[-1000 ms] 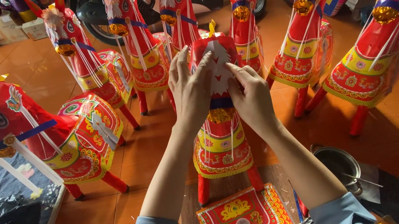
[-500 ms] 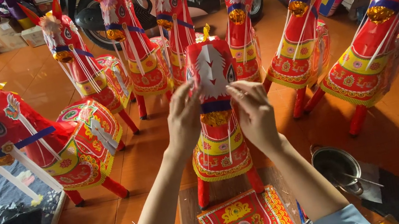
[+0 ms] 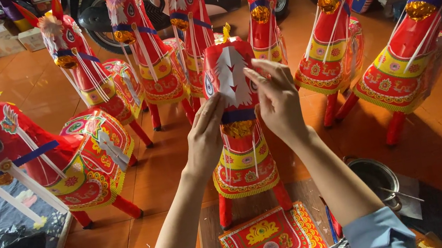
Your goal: Decorating traditional paper horse models by applying glue and attaching paper ornaments.
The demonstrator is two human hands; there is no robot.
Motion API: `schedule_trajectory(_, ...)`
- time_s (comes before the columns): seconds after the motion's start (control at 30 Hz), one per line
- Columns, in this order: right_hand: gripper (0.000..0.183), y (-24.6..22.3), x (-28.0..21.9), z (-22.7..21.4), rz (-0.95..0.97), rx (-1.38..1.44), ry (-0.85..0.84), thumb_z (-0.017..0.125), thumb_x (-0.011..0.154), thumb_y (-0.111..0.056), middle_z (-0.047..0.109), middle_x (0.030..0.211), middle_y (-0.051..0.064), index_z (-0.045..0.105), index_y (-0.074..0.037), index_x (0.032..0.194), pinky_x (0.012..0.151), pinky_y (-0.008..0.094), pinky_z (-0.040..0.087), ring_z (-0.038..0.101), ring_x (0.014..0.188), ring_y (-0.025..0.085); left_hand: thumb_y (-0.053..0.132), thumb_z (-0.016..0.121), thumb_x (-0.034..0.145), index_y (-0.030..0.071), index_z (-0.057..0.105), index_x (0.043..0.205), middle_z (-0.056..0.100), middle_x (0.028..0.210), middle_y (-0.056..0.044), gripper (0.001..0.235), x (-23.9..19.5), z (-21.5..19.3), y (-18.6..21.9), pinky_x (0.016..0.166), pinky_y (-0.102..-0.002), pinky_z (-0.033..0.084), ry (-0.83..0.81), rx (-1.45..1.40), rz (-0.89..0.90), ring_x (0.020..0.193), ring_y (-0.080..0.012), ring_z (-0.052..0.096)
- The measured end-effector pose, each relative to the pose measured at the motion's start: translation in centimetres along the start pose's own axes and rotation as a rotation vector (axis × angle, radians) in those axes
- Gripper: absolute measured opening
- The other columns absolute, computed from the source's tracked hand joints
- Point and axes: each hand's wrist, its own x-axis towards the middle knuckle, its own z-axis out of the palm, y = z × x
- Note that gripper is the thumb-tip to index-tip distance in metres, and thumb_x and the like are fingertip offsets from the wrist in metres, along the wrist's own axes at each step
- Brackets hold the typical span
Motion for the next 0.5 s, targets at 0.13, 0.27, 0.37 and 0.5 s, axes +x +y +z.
schedule_trajectory(0.13, 0.036, -2.1, 3.6, -0.5, -0.07, -0.1, -0.158, 0.046, 0.101, -0.018, 0.038, 0.148, 0.019, 0.056, -0.013, 0.136, 0.111, 0.053, 0.027, 0.033, 0.138, 0.038, -0.007, 0.044, 0.095, 0.0, 0.058, 0.132, 0.054, 0.137, -0.019, 0.04, 0.0, -0.1, 0.4, 0.103, -0.044, 0.046, -0.009, 0.01, -0.017, 0.124, -0.0381, 0.054)
schedule_trajectory(0.27, 0.062, -1.5, 4.6, -0.2, -0.113, -0.273, -0.348, 0.023, 0.101, -0.058, 0.031, 0.154, 0.016, 0.058, -0.021, 0.136, 0.112, 0.061, 0.02, 0.025, 0.142, 0.039, -0.007, 0.043, 0.093, 0.002, 0.056, 0.134, 0.055, 0.137, -0.018, 0.044, 0.0, -0.4, 0.7, 0.103, -0.046, 0.045, -0.021, 0.095, -0.014, 0.125, -0.0377, 0.054)
schedule_trajectory(0.37, 0.061, -1.0, 5.0, -0.3, -0.201, -0.331, -0.391, 0.026, 0.1, -0.059, 0.035, 0.153, 0.015, 0.061, -0.02, 0.132, 0.113, 0.058, 0.019, 0.029, 0.141, 0.036, -0.01, 0.042, 0.092, 0.001, 0.06, 0.129, 0.057, 0.134, -0.018, 0.042, 0.3, -0.6, 0.8, 0.1, -0.046, 0.046, -0.008, 0.066, -0.02, 0.123, -0.0382, 0.055)
schedule_trajectory(0.5, 0.055, -1.2, 5.4, -0.7, -0.191, -0.238, -0.366, 0.036, 0.099, -0.056, 0.038, 0.15, 0.018, 0.064, -0.018, 0.127, 0.113, 0.057, 0.019, 0.031, 0.141, 0.037, -0.009, 0.04, 0.092, 0.002, 0.061, 0.128, 0.058, 0.133, -0.017, 0.043, 0.6, -0.6, 1.2, 0.099, -0.044, 0.046, 0.012, 0.045, -0.046, 0.123, -0.0378, 0.055)
